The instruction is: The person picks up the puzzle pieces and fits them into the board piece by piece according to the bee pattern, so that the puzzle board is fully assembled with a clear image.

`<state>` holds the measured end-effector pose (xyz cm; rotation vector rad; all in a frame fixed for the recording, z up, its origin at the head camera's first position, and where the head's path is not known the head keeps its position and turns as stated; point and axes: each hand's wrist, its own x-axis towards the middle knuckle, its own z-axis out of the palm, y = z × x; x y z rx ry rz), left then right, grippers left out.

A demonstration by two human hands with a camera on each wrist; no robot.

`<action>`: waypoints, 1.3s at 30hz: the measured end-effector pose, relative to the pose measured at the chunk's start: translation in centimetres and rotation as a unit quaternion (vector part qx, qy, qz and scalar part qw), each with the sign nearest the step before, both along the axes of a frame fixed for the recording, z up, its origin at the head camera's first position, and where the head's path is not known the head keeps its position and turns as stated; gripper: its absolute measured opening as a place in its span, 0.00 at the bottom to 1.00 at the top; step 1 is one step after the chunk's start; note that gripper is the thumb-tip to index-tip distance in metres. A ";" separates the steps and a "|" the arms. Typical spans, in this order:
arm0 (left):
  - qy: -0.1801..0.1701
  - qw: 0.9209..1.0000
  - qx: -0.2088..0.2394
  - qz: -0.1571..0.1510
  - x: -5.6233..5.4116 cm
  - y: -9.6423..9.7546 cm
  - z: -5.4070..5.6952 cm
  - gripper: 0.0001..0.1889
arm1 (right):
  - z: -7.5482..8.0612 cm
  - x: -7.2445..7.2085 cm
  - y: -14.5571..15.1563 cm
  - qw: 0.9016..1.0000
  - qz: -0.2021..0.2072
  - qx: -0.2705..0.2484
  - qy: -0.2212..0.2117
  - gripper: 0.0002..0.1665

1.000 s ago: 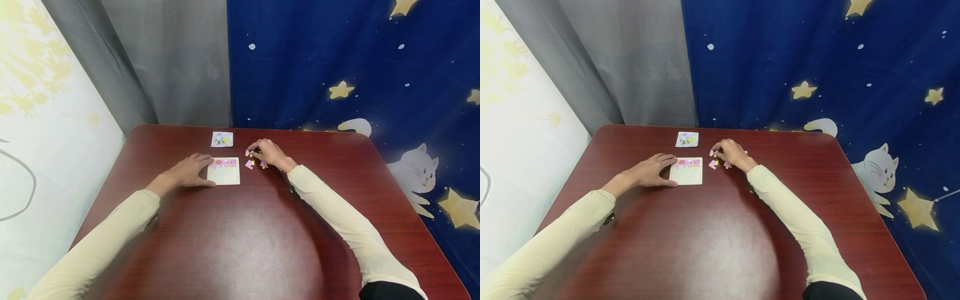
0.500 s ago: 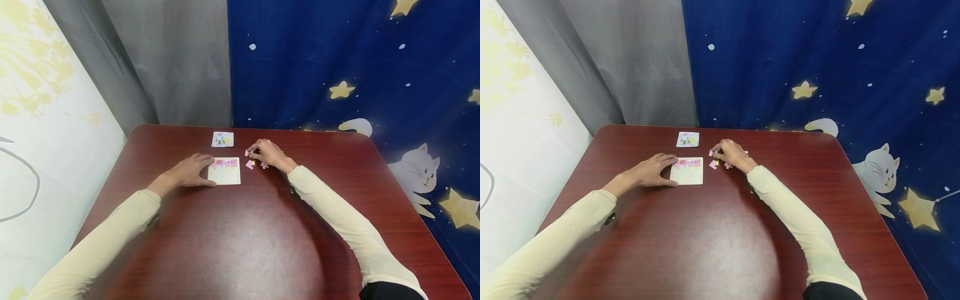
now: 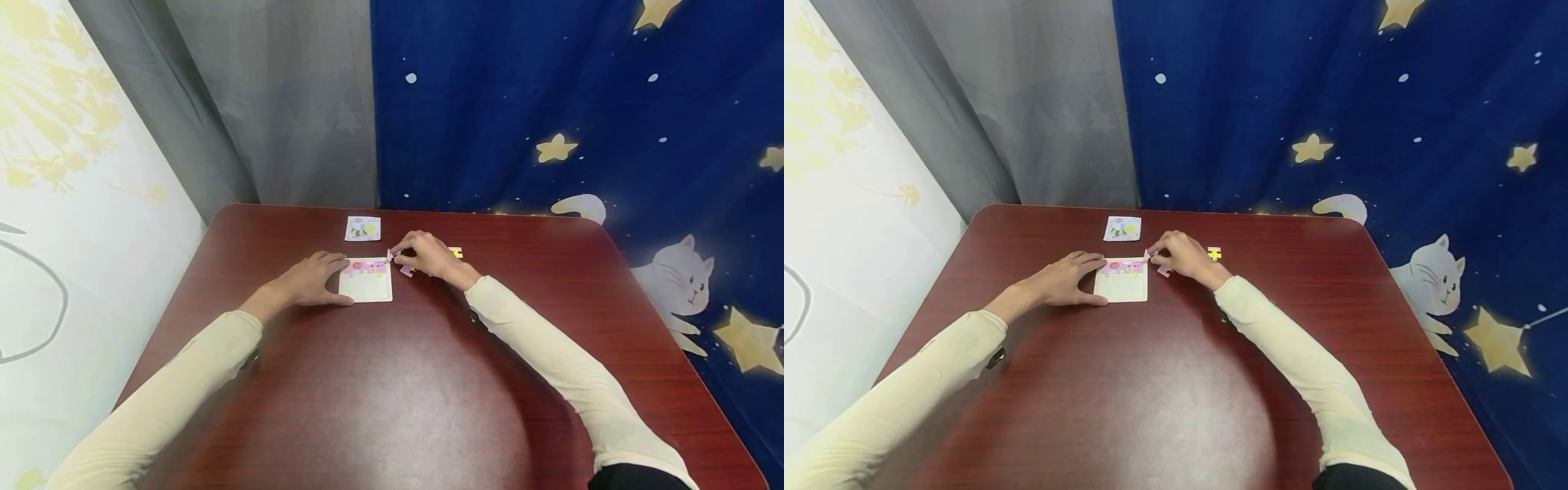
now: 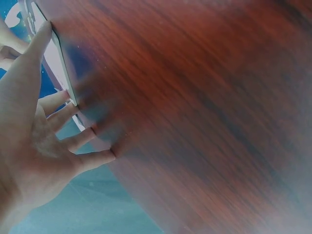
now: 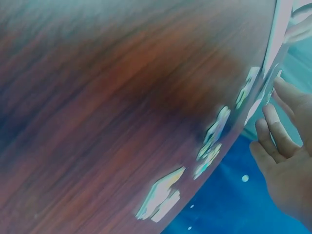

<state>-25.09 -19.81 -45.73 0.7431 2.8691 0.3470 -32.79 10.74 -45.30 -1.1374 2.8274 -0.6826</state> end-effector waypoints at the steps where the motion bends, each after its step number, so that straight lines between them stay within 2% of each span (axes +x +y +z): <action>1: 0.000 1.000 -0.001 0.000 0.0 0.0 0.0 0.55 | 0.0 0.2 -0.2 1.000 0.002 0.000 -0.001 0.15; 10: -0.007 1.000 -0.006 0.003 0.0 0.0 0.3 0.55 | 0.2 1.2 -2.0 0.999 0.041 -0.017 -0.002 0.15; 21: -0.012 1.000 -0.004 -0.001 0.1 0.0 0.6 0.55 | -0.2 2.3 -3.8 0.998 0.058 0.004 0.012 0.13; 39: -0.003 1.000 -0.004 -0.007 0.0 0.1 0.3 0.56 | -0.4 3.1 -7.0 0.995 0.094 0.026 0.036 0.11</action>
